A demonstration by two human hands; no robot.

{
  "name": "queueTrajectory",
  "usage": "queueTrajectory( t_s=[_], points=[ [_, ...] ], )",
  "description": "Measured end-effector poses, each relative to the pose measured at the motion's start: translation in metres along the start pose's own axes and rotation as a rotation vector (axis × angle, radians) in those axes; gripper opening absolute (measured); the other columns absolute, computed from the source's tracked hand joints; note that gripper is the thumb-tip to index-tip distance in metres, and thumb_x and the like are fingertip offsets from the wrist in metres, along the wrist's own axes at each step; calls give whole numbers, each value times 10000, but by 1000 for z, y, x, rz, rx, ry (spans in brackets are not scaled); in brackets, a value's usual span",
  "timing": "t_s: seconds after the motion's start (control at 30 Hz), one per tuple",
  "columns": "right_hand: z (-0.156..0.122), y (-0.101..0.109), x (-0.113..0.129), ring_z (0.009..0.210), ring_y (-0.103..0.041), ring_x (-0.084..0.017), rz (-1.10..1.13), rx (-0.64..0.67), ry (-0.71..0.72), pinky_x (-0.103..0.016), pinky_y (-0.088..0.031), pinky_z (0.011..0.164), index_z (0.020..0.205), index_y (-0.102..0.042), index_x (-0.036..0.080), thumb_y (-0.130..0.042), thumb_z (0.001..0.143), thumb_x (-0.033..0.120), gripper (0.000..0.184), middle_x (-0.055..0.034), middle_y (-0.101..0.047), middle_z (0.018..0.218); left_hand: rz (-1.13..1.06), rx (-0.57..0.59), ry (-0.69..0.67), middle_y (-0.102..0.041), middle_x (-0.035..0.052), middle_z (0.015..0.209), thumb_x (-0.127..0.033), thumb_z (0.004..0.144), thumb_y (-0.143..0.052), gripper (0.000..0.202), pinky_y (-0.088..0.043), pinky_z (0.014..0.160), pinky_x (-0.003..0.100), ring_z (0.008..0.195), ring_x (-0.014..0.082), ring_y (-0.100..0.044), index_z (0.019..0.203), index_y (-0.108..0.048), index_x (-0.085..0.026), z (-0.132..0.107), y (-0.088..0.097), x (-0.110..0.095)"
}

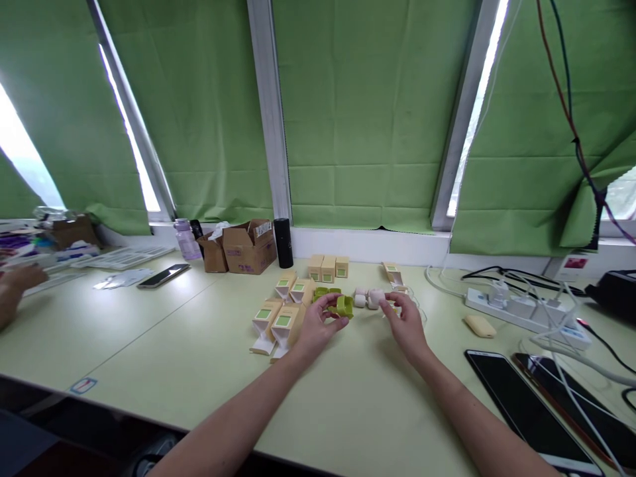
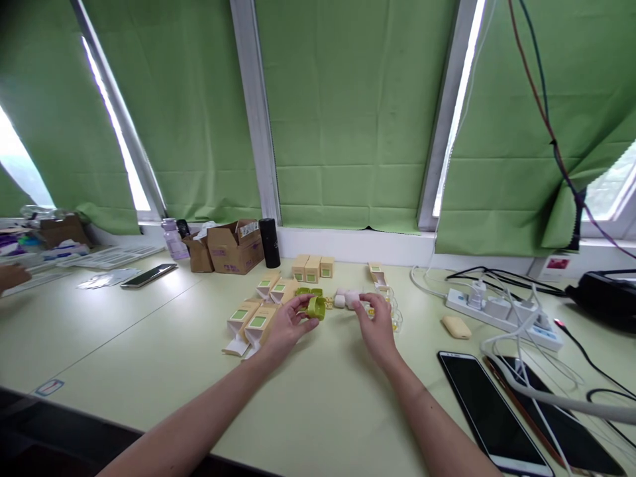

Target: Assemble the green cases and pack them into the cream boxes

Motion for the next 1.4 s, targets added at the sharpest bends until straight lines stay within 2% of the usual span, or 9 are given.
queueTrajectory(
  t_s=[0.1,0.17,0.33,0.53,0.7,0.9,1.1,1.23,1.4],
  points=[
    [-5,-6,1,827,-605,-236,426,68,-230,-366,-486,752,932,-735,216,-714,815,638,438,-61,-709,894,-19,-12,-32,-699,133,1251,-277,742,-851,552,-547,971,386,1088,251,-697,1249,-661,-165,-1,1,-5],
    [-11,-11,8,709,-562,-190,650,98,-326,-310,-449,618,816,-724,224,-794,753,618,405,-33,-664,782,-32,-3,-49,-690,133,1271,-285,757,-839,549,-544,971,381,1105,251,-690,1263,-656,-171,-1,1,-8],
    [-26,-29,23,712,-564,-160,944,201,-478,-265,-436,563,816,-760,236,-892,689,516,335,-27,-677,818,-58,5,-68,-669,131,1293,-231,755,-821,523,-539,961,374,1120,248,-671,1249,-656,-182,-2,-1,-13],
    [-32,-39,31,830,-650,-196,966,348,-453,-292,-496,676,900,-797,207,-901,703,501,370,-78,-756,916,-77,-11,-62,-667,122,1267,-172,699,-834,504,-529,959,376,1122,250,-655,1174,-665,-185,0,-1,-11],
    [-29,-31,33,883,-645,-195,911,288,-373,-310,-531,721,967,-785,250,-941,659,433,390,-55,-758,1035,-70,-3,-59,-665,120,1254,-151,684,-830,505,-526,964,383,1142,257,-647,1158,-659,-179,0,-1,-10],
    [-30,-29,41,1008,-659,-225,893,332,-304,-369,-577,838,1027,-754,285,-912,706,424,383,-55,-744,1122,-33,-8,-77,-676,115,1247,-121,681,-804,500,-522,979,388,1155,256,-649,1158,-665,-183,0,-1,-10],
    [-32,-29,43,1073,-693,-261,866,338,-289,-471,-542,1018,1053,-746,278,-922,694,405,419,-64,-742,1170,24,19,-97,-685,108,1244,-85,687,-770,486,-523,987,402,1159,260,-650,1152,-680,-191,-1,-3,-15],
    [-32,-29,42,1087,-704,-292,868,335,-300,-491,-574,975,1073,-740,268,-926,682,407,454,-72,-722,1205,47,26,-107,-681,106,1258,-58,695,-749,486,-523,1008,422,1159,260,-654,1157,-685,-196,-3,-5,-18],
    [-29,-29,40,964,-726,-243,851,300,-289,-417,-605,866,1054,-733,261,-927,689,408,439,-53,-718,1124,66,32,-114,-687,102,1243,-51,703,-739,483,-528,1016,427,1153,260,-657,1159,-691,-201,-4,-6,-18]
  ],
)
Point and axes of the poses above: each hand's wrist, its own z-axis towards the middle knuckle, its own y-axis out of the back of the hand, x = y × z, the point moved 7 cm from there along z, towards the middle knuckle
